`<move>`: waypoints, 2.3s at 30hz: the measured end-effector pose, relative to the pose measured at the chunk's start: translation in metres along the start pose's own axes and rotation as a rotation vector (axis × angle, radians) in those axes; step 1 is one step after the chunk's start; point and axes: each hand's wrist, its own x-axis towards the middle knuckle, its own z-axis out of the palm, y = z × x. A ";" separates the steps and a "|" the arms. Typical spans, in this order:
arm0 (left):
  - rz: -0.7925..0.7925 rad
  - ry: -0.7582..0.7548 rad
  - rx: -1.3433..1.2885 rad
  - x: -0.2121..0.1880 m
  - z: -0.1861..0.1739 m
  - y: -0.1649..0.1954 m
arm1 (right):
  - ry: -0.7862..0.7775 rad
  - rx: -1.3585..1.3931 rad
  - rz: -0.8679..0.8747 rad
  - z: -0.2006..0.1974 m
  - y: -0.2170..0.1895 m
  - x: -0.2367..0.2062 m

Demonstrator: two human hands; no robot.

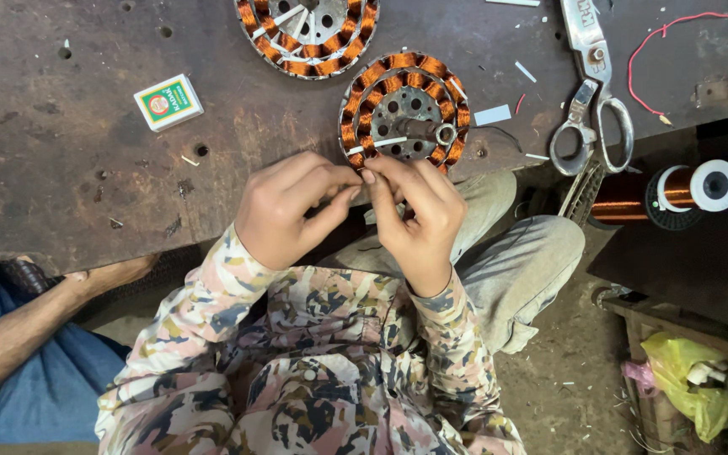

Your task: The person sits at a workbench and repairs two circular stator components by inserting white insulating tubes into slots and connecting wires. They use shears to cut wires and a small tool to adjust connections, handling the components and wires throughout the process.

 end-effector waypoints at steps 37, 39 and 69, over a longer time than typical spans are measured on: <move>0.113 0.021 0.124 0.020 -0.009 0.000 | -0.039 -0.027 -0.111 -0.008 0.002 -0.002; 0.094 -0.004 0.123 0.014 -0.006 0.001 | -0.048 -0.034 -0.100 -0.008 0.004 -0.003; -0.026 0.006 0.039 0.004 -0.008 0.009 | -0.080 -0.088 -0.173 -0.013 -0.004 -0.011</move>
